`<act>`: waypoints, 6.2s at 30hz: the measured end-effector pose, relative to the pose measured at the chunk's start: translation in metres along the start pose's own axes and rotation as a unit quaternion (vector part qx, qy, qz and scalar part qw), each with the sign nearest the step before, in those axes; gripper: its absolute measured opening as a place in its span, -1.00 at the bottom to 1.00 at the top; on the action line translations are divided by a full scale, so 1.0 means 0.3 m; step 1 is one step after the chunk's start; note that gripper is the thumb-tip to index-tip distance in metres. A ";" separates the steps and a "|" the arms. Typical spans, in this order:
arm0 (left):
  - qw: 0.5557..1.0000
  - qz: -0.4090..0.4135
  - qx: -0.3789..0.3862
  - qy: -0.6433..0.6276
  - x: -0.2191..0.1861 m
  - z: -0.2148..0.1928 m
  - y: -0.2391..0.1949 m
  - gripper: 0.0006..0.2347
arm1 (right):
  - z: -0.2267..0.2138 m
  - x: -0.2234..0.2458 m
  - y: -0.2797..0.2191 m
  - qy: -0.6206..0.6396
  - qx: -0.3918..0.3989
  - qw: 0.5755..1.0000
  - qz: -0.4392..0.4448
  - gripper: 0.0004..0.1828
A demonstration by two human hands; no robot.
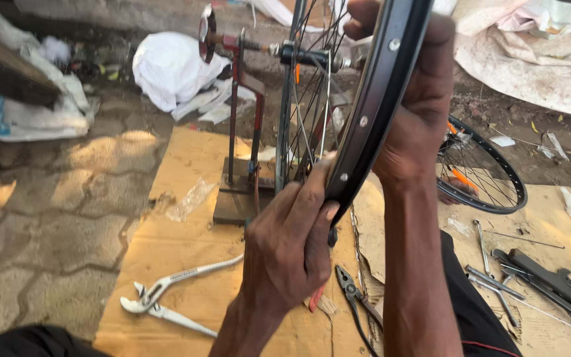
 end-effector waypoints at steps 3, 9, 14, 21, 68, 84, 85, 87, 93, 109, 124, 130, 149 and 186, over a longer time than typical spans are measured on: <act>1.000 -0.015 -0.004 -0.008 0.002 0.010 0.006 -0.67 | 0.013 0.009 -0.004 -0.230 -0.105 0.960 -0.117 -0.60; 1.000 -0.017 0.003 -0.021 -0.009 -0.013 0.004 -0.68 | 0.053 -0.016 0.030 -0.409 -0.274 0.845 -0.210 -0.51; 1.000 -0.002 -0.003 -0.020 -0.003 -0.013 0.006 -0.69 | 0.012 0.097 0.017 -0.133 -0.041 0.990 0.026 -0.64; 0.999 -0.031 0.005 -0.023 0.002 -0.005 -0.003 -0.66 | 0.000 0.052 -0.032 -0.247 -0.036 0.965 -0.087 -0.62; 0.998 -0.036 0.003 -0.044 0.004 -0.003 0.023 -0.74 | -0.045 -0.099 -0.137 -0.052 -0.084 0.995 -0.017 -0.84; 0.999 0.034 0.014 0.006 0.027 0.008 0.021 -0.59 | -0.099 -0.082 -0.153 0.007 0.076 0.993 0.092 -0.73; 0.999 0.033 0.011 0.009 0.026 0.011 0.019 -0.58 | -0.099 -0.080 -0.144 -0.011 0.082 0.993 0.088 -0.72; 0.999 0.038 0.002 0.010 0.034 0.026 0.037 -0.58 | -0.093 -0.072 -0.115 -0.028 0.061 0.994 0.088 -0.68; 0.997 0.079 -0.019 0.010 0.014 0.021 0.088 -0.60 | -0.030 -0.062 -0.077 0.051 0.045 0.997 0.048 -0.75; 0.999 0.039 -0.002 -0.014 0.005 -0.007 0.092 -0.58 | -0.013 0.013 -0.096 -0.016 0.002 0.998 0.053 -0.70; 0.996 -0.019 0.039 -0.078 0.027 -0.018 0.100 -0.59 | -0.044 -0.016 -0.170 -0.149 -0.058 0.987 0.018 -0.82; 0.970 -0.053 0.169 -0.166 0.118 -0.065 -0.006 -0.60 | -0.072 -0.020 -0.415 -0.335 -0.137 0.877 0.317 -0.87; 0.994 -0.076 0.072 -0.035 0.243 -0.089 -0.020 -0.37 | 0.075 -0.004 -0.849 -0.302 -0.180 0.852 0.388 -0.82; 0.928 -0.207 0.235 -0.200 0.524 0.031 -0.141 -0.08 | 0.116 -0.017 -0.852 -0.311 -0.203 0.832 0.412 -0.86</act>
Point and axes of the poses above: each hand's wrist, its own y-axis towards the middle knuckle, its own z-axis out of the palm, x = y × z, the point moved 1 cm from there along y, towards the middle knuckle, and after that the axes turned 12 degrees about z, right-handed, at the moved point
